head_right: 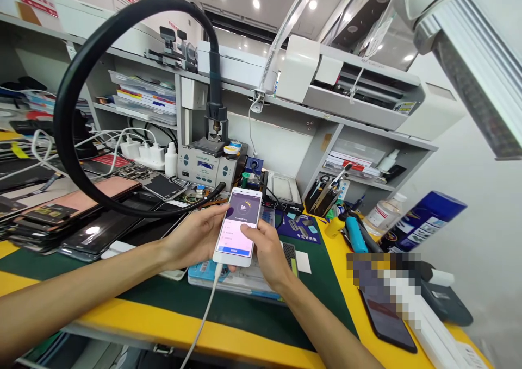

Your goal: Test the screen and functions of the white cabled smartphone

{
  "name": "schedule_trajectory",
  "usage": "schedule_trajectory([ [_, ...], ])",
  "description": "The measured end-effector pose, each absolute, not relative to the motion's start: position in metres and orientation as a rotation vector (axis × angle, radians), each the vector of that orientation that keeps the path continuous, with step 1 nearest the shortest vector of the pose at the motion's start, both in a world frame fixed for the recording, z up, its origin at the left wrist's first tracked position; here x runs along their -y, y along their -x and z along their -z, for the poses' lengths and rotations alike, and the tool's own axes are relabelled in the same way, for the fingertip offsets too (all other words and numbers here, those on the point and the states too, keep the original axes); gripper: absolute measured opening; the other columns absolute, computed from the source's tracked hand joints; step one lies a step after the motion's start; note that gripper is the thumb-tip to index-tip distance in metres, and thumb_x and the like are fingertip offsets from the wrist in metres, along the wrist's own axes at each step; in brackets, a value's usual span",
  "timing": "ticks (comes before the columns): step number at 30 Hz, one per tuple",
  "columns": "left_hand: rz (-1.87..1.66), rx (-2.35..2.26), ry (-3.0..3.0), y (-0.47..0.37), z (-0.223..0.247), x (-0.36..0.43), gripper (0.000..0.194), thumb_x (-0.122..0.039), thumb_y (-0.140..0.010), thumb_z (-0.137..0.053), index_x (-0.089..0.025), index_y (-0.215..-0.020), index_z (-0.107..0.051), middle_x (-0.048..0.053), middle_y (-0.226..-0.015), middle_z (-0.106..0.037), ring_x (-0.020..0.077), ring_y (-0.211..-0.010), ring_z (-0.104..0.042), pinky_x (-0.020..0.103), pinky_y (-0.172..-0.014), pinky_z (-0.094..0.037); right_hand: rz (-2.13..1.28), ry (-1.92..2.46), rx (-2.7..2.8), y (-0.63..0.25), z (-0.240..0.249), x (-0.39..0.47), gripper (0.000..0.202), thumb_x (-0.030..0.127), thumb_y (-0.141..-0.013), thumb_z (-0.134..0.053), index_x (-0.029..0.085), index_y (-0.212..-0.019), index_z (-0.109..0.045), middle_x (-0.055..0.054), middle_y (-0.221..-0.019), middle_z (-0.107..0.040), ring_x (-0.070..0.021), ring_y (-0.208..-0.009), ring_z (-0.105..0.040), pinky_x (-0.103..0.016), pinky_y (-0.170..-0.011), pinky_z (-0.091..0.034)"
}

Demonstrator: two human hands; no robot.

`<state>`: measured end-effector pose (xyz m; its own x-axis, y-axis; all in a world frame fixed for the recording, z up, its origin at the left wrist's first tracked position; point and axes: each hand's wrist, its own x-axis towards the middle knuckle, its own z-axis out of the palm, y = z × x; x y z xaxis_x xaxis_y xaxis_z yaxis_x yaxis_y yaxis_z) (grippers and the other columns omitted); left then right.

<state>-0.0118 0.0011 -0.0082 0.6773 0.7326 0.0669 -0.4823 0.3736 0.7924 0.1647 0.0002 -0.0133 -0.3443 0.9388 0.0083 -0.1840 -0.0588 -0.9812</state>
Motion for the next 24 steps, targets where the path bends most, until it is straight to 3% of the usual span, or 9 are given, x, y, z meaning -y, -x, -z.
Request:
schedule_trajectory([
  [11,-0.786,-0.312,-0.902,0.0133,0.0074,-0.001,0.052,-0.051,-0.099,-0.038,-0.019,-0.14,-0.048,0.016,-0.117,-0.064,0.0321,-0.095,-0.065,0.044,-0.069,-0.054,-1.633,0.793,1.189,-0.1631,0.0114,0.001,0.039,0.049,-0.081,-0.068,0.017,-0.102,-0.071,-0.006,-0.093,-0.074,-0.0222,-0.082,-0.067,-0.03,-0.067,-0.05],
  [20,-0.796,-0.338,-0.89,0.0123,0.0075,-0.0005,0.051,-0.049,-0.1,-0.037,-0.016,-0.135,-0.052,0.018,-0.117,-0.064,0.0317,-0.092,-0.065,0.046,-0.07,-0.054,-1.582,0.917,1.359,-0.1643,0.0116,0.0005,0.039,0.042,-0.076,-0.074,0.017,-0.105,-0.067,-0.006,-0.082,-0.073,-0.0187,-0.058,-0.064,-0.028,-0.048,-0.045],
  [24,-0.802,-0.336,-0.895,0.0124,0.0074,-0.0007,0.05,-0.049,-0.1,-0.037,-0.017,-0.136,-0.051,0.017,-0.117,-0.064,0.0314,-0.094,-0.064,0.047,-0.071,-0.054,-1.521,0.947,1.365,-0.1637,0.0096,0.0005,0.035,0.04,-0.076,-0.074,0.016,-0.1,-0.068,-0.005,-0.081,-0.072,-0.018,-0.063,-0.064,-0.029,-0.056,-0.049],
])
